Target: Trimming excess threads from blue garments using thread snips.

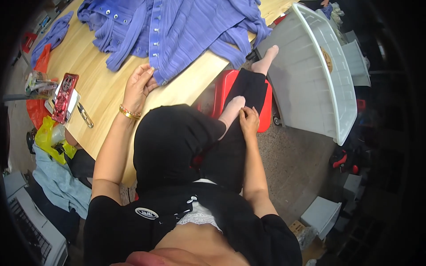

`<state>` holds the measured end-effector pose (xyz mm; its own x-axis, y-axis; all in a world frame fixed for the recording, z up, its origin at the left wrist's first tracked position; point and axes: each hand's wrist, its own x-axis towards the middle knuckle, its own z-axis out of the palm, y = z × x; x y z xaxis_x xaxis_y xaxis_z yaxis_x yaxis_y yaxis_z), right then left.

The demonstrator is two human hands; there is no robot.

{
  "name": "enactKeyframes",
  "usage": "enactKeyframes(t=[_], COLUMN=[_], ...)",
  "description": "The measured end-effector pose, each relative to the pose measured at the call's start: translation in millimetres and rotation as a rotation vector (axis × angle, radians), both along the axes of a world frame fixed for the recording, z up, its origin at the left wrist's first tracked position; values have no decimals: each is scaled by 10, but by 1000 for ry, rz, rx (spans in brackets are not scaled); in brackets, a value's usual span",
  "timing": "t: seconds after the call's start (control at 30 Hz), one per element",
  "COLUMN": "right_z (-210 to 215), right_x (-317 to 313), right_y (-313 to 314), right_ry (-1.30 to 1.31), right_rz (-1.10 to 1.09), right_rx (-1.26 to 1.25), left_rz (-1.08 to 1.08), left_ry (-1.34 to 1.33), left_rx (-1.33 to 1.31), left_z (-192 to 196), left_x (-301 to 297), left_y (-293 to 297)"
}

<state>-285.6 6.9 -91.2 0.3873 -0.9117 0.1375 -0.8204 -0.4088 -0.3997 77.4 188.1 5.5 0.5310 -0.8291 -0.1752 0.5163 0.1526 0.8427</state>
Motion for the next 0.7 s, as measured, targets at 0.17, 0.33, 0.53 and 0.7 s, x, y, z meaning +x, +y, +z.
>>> enactKeyframes(t=[0.17, 0.33, 0.53, 0.7], right_z=[-4, 12, 12, 26], right_x=[-12, 6, -4, 5], right_y=[-95, -70, -53, -33], right_ry=[-13, 23, 31, 34], right_rz=[45, -2, -4, -7], right_rx=[-19, 21, 22, 34], left_rz=[-16, -12, -10, -6], left_ry=[-10, -15, -27, -31], left_rx=[0, -16, -14, -37], left_z=[22, 24, 12, 24], left_x=[50, 46, 36, 26], left_y=[-53, -43, -21, -16])
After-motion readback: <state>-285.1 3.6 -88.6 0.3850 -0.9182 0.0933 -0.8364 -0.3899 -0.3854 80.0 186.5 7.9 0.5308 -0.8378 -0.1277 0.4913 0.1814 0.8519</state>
